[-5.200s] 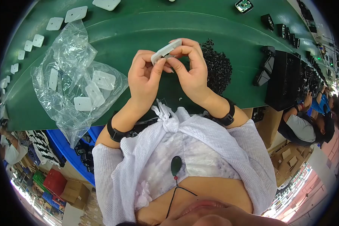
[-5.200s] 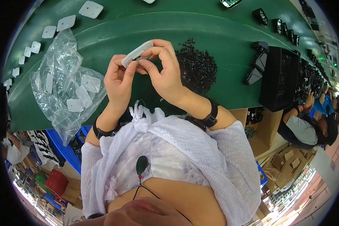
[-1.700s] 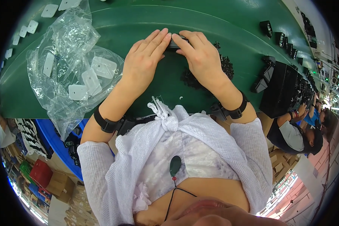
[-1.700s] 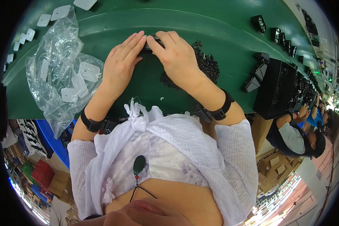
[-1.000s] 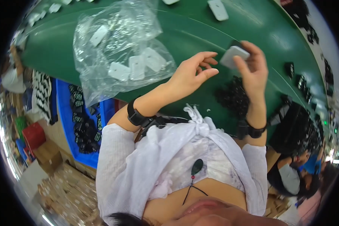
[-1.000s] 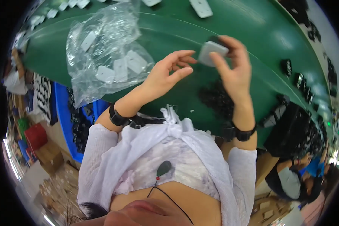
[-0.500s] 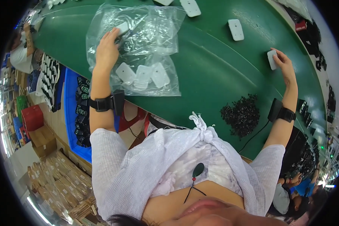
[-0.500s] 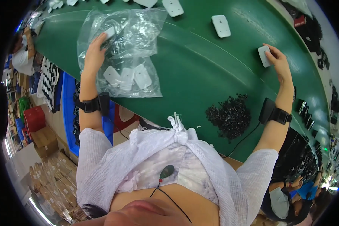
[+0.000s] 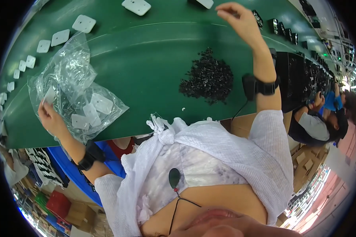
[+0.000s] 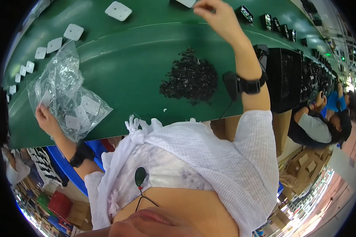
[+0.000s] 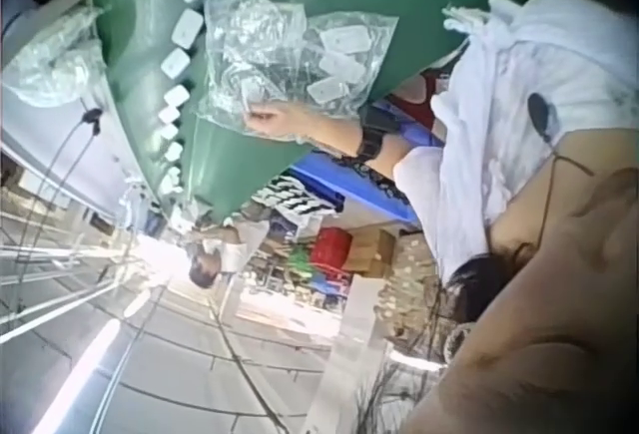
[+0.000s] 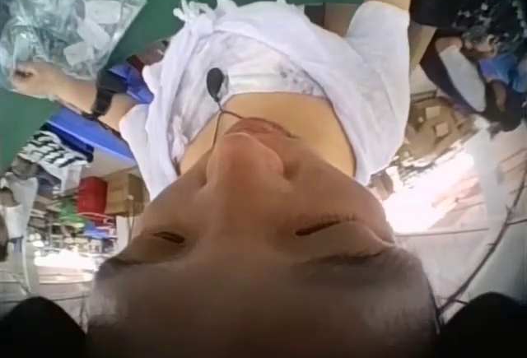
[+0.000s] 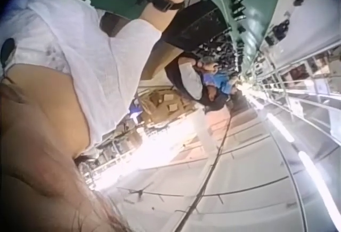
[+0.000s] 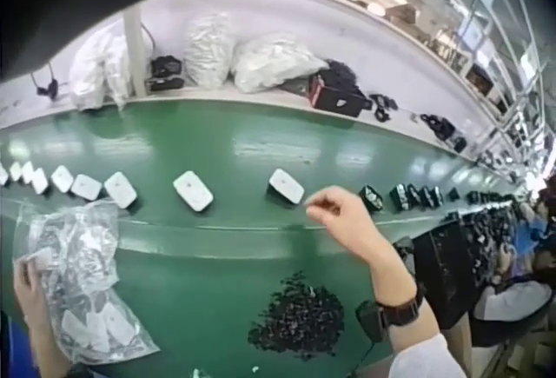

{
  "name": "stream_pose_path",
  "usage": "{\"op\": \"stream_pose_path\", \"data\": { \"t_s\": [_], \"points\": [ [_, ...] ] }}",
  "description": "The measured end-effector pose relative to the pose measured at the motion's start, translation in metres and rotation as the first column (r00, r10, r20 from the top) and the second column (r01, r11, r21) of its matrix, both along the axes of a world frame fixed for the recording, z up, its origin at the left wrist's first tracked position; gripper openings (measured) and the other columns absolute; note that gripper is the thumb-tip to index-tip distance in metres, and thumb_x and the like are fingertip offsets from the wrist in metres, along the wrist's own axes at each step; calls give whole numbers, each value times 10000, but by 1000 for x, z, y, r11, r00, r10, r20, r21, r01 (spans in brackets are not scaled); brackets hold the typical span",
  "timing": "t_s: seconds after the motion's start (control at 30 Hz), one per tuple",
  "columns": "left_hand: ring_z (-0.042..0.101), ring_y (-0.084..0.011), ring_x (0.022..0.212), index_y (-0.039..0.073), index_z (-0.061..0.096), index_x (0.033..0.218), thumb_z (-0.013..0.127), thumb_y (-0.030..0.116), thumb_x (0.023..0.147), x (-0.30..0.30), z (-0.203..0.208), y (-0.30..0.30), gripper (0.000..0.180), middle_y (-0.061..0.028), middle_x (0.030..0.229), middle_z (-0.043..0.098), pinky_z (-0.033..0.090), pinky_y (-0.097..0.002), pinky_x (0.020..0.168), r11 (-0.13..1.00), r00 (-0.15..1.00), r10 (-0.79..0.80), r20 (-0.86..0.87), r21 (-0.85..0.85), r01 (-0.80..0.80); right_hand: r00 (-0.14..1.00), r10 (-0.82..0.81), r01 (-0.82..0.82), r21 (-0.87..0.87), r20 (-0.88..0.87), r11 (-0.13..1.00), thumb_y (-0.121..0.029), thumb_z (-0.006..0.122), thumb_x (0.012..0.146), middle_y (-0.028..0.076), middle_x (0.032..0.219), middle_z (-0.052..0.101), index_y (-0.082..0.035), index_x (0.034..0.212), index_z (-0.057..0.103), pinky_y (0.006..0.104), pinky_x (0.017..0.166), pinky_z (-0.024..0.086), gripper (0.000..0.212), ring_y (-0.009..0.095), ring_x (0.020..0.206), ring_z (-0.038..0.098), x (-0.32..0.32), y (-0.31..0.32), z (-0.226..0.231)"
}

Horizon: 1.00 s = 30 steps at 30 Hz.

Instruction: The person picks up a white plastic piece, inserts a small black component into it by hand, and presses the assembly into a black housing. They repeat this process for several units, occasionally reaching into a plastic bag for more white pieces.

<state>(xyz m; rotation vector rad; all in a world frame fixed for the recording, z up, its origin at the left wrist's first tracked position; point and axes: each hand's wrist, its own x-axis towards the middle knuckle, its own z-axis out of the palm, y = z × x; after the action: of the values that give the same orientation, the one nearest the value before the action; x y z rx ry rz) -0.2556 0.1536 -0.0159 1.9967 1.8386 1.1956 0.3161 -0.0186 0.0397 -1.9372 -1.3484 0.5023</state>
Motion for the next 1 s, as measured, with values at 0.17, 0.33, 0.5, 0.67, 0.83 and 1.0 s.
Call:
{"op": "stream_pose_path", "data": {
  "t_s": [0.17, 0.33, 0.5, 0.67, 0.83, 1.0],
  "points": [
    [632, -149, 834, -39, 641, 1074, 557, 91, 960, 91, 56, -66, 192, -94, 1056, 665, 505, -236, 701, 957, 882, -282, 377, 51, 284, 978, 102, -88, -81, 184, 993, -83, 679, 835, 16, 880, 633, -50, 949, 679, 253, 668, 435, 119, 115, 792, 572, -42, -58, -4],
    [577, -216, 911, 66, 707, 1008, 652, 39, 861, 177, 65, -111, 159, -86, 910, 632, 474, -314, 724, 805, 805, -592, -30, 12, 593, 959, 85, -93, 17, 271, 996, -82, 672, 829, 44, 915, 607, -53, 923, 666, 305, 728, 475, 99, 200, 840, 582, -69, -69, -26],
    [581, -178, 775, 55, 694, 1016, 668, 19, 844, 211, 59, -139, 178, -69, 886, 613, 465, -280, 632, 705, 705, -704, 84, -35, 708, 838, 263, -293, -12, 478, 956, -97, 671, 802, 52, 910, 553, -60, 875, 610, 359, 752, 474, 102, 255, 879, 540, -80, -54, -27],
    [567, -85, 679, 2, 562, 1146, 625, -13, 884, 226, 33, -149, 270, -53, 897, 596, 482, -205, 596, 530, 572, -467, 674, -304, 791, 813, 297, -322, -39, 501, 946, -74, 670, 791, 66, 876, 528, -44, 827, 559, 371, 732, 467, 120, 265, 846, 523, -90, -51, -27],
    [553, -77, 659, 10, 547, 1170, 603, -19, 896, 234, 27, -151, 281, -40, 873, 566, 468, -202, 580, 457, 558, -387, 734, -373, 807, 855, 210, -253, 28, 474, 967, -73, 682, 784, 87, 836, 525, -35, 796, 537, 368, 717, 460, 151, 280, 818, 526, -87, -56, -37],
    [534, -69, 621, 5, 578, 1142, 586, -18, 907, 238, 24, -148, 236, -37, 872, 560, 453, -202, 564, 407, 551, -405, 729, -396, 823, 825, 93, -161, 73, 557, 984, -131, 710, 777, 75, 748, 537, -44, 798, 547, 366, 635, 452, 186, 277, 737, 545, -84, -62, -44]
  ]
}}
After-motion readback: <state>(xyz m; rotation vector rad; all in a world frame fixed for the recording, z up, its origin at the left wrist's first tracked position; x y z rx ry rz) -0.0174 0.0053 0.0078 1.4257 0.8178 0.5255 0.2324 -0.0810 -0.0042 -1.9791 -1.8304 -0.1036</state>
